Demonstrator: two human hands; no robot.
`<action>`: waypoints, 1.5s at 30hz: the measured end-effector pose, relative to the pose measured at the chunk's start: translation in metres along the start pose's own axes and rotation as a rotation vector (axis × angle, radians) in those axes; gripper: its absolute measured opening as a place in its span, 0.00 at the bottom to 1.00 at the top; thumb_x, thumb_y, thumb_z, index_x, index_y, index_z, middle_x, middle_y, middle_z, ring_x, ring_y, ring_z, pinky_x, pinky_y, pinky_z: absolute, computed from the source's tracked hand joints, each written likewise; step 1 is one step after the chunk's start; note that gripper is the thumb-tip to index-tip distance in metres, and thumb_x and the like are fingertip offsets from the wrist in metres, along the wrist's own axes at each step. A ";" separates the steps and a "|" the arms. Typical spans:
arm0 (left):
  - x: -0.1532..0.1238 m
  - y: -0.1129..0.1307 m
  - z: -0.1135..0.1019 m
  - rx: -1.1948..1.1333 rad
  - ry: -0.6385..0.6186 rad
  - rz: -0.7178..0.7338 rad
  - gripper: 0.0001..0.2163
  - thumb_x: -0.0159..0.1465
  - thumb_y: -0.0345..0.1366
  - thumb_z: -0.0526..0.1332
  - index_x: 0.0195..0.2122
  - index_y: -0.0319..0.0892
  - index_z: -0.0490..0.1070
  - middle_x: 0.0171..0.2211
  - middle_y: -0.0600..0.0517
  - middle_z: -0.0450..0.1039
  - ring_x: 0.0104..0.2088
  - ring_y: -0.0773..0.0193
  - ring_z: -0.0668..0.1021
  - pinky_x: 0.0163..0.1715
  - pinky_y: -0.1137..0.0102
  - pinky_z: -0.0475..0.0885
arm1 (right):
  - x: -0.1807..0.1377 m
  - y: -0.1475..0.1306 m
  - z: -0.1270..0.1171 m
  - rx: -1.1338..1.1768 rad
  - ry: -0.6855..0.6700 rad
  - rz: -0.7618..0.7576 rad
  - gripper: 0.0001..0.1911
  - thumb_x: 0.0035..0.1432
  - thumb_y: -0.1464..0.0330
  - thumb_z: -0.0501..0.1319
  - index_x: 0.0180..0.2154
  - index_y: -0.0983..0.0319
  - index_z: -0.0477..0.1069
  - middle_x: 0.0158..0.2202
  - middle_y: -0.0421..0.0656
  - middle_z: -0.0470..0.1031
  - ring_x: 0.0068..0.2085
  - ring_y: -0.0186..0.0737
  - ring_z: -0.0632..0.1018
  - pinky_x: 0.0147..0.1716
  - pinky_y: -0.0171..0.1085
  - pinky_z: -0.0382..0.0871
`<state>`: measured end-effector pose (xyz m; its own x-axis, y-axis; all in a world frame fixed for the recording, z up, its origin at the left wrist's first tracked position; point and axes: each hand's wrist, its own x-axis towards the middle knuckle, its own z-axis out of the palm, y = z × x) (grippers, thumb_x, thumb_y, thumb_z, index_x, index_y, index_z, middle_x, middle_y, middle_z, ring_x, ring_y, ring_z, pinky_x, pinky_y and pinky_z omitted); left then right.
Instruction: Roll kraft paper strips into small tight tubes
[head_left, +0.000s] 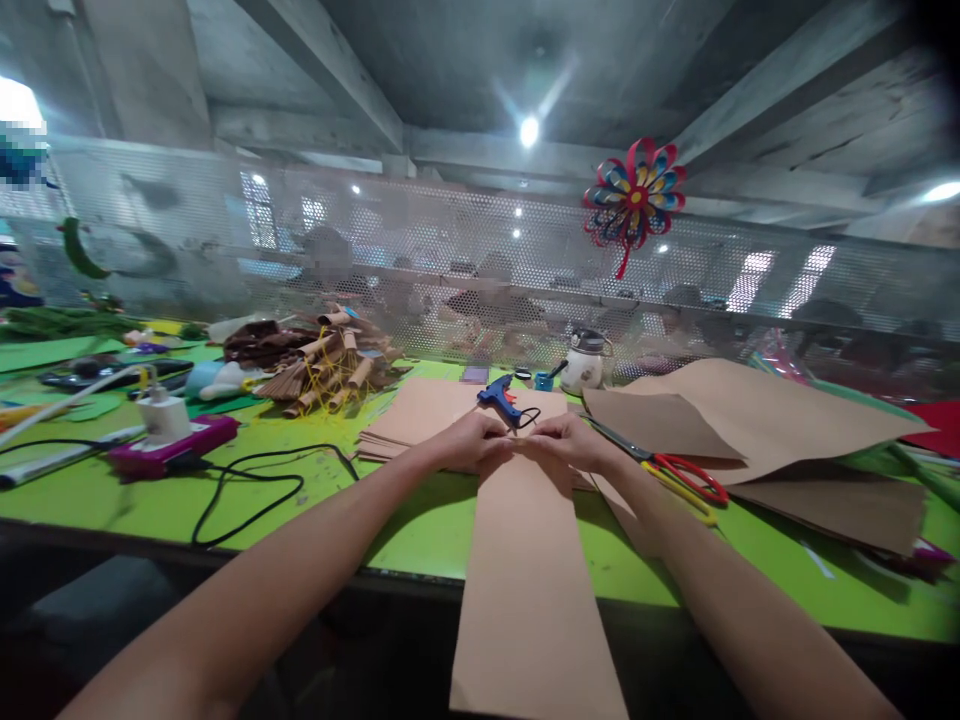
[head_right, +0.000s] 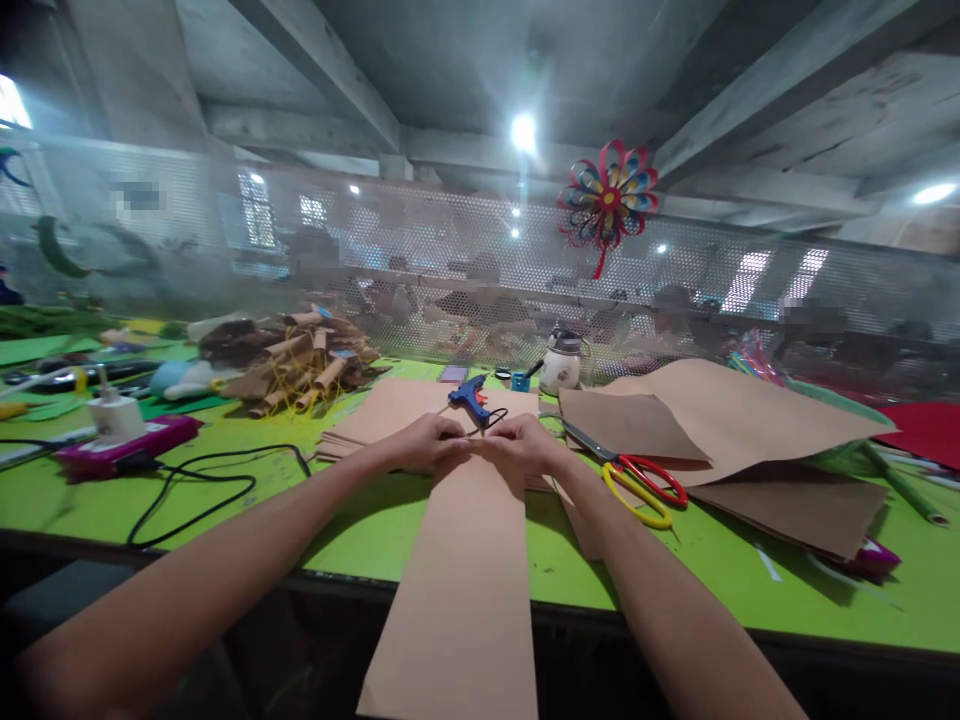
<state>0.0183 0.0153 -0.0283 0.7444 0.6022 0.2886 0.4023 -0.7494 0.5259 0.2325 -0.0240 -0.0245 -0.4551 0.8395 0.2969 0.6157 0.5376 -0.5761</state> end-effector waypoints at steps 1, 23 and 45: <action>-0.001 -0.001 -0.002 -0.023 0.010 -0.023 0.16 0.59 0.44 0.54 0.26 0.35 0.71 0.21 0.53 0.67 0.23 0.71 0.65 0.22 0.77 0.57 | 0.000 0.000 -0.001 -0.014 0.019 0.014 0.19 0.54 0.58 0.55 0.33 0.67 0.75 0.25 0.41 0.71 0.26 0.32 0.67 0.23 0.29 0.57; 0.002 -0.001 0.000 -0.261 0.191 -0.132 0.20 0.54 0.50 0.58 0.29 0.34 0.74 0.20 0.53 0.69 0.20 0.71 0.66 0.19 0.77 0.58 | -0.001 -0.012 0.000 -0.097 0.167 -0.068 0.19 0.56 0.59 0.53 0.32 0.67 0.75 0.25 0.43 0.73 0.26 0.33 0.68 0.23 0.30 0.56; 0.002 0.008 0.000 0.021 -0.053 0.045 0.20 0.61 0.48 0.51 0.28 0.36 0.72 0.21 0.54 0.65 0.23 0.71 0.63 0.22 0.77 0.54 | -0.006 -0.024 -0.002 -0.164 -0.050 -0.101 0.19 0.57 0.61 0.52 0.25 0.67 0.72 0.19 0.39 0.65 0.24 0.30 0.63 0.21 0.28 0.52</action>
<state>0.0231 0.0107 -0.0230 0.7891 0.5526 0.2682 0.3784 -0.7813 0.4964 0.2220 -0.0419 -0.0104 -0.5488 0.7778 0.3064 0.6599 0.6281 -0.4125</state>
